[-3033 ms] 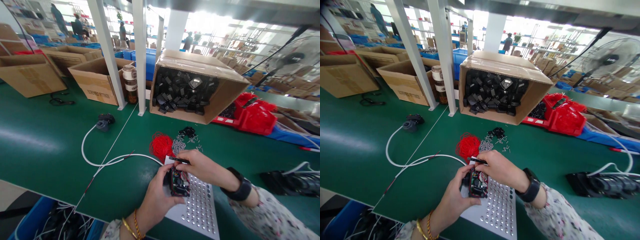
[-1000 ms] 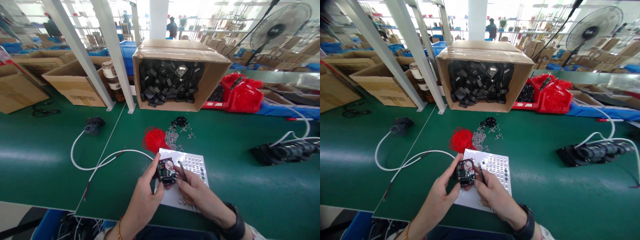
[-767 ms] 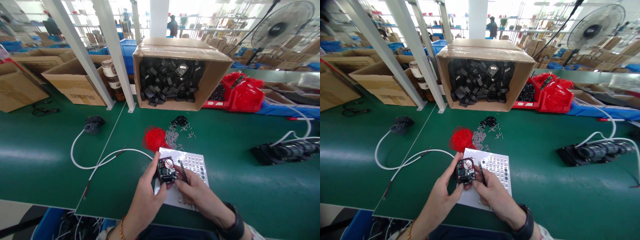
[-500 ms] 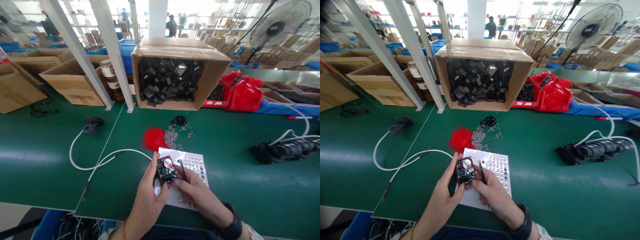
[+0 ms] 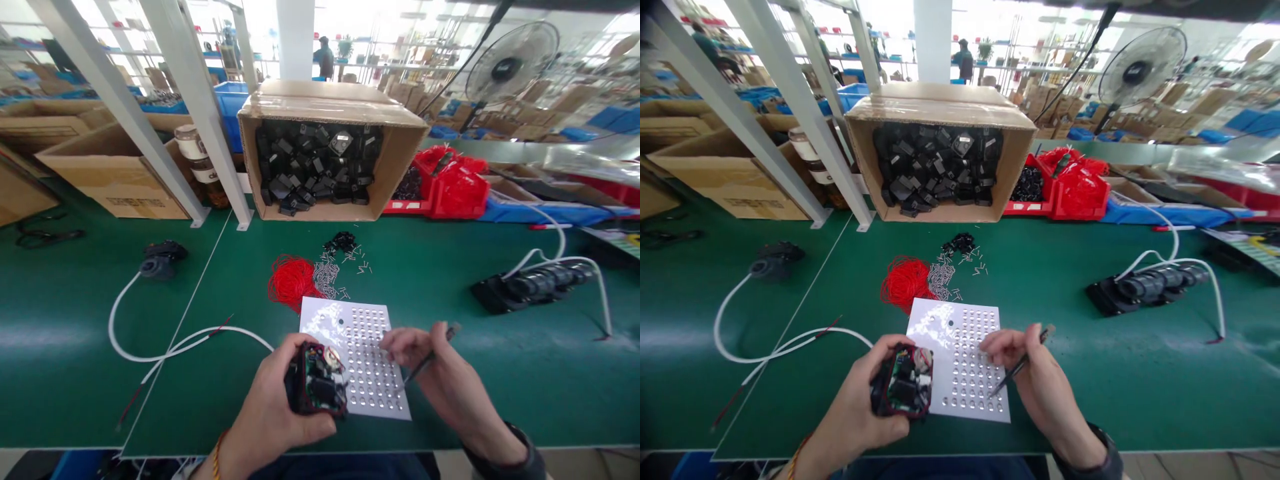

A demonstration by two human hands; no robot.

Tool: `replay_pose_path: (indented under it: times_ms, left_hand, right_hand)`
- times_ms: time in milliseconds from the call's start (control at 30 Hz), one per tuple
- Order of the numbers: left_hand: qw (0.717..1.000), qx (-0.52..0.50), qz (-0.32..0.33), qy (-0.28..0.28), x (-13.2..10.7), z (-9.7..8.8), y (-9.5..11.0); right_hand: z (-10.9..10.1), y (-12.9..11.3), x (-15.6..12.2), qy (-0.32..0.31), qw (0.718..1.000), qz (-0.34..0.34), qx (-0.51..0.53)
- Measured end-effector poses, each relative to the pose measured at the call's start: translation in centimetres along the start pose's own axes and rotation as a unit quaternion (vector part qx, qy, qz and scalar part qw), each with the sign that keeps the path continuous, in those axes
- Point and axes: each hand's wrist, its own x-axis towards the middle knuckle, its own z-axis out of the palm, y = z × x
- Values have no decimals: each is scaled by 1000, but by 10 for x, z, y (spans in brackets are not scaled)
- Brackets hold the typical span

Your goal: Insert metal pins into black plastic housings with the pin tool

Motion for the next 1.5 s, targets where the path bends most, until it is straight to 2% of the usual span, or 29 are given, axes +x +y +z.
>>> replay_pose_path:
  times_ms: [67, 167, 233, 367, 467, 633, 800, 1100, 1267, 1400, 1500]
  left_hand:
    - [995, 51, 14, -80, -4, -4, 6]
    - [982, 128, 23, -135, 1, 1, 8]
    - [975, 156, 16, -155, 10, 7, 6]
    - [967, 176, 6, -185, 29, 14, 5]
    - [958, 197, -10, -209, 37, 14, 6]
    - [945, 228, -20, -232, 42, 13, 11]
    - [941, 239, -19, -237, 43, 15, 13]
    - [940, 246, -23, -236, 42, 15, 11]
    - [952, 207, -23, -227, 40, 12, 9]
    - [979, 126, -33, -154, 31, 10, 1]
    - [997, 31, -47, -59, 23, 9, -3]
  right_hand:
    - [-12, 4, -11, 60, 998, 8, 15]
    - [-10, 18, -18, 111, 990, 61, 54]
    - [0, 25, -12, 118, 991, 49, 45]
    - [17, 32, 13, 118, 989, -39, -82]
    - [19, 38, 26, 149, 981, -61, -111]
    - [17, 51, 29, 183, 973, -69, -125]
    - [16, 53, 28, 167, 972, -75, -146]
    - [15, 45, 24, 130, 974, -78, -167]
    - [15, 48, 24, 132, 976, -85, -150]
    - [17, 49, 25, 140, 978, -93, -123]
    - [17, 47, 24, 135, 980, -95, -114]
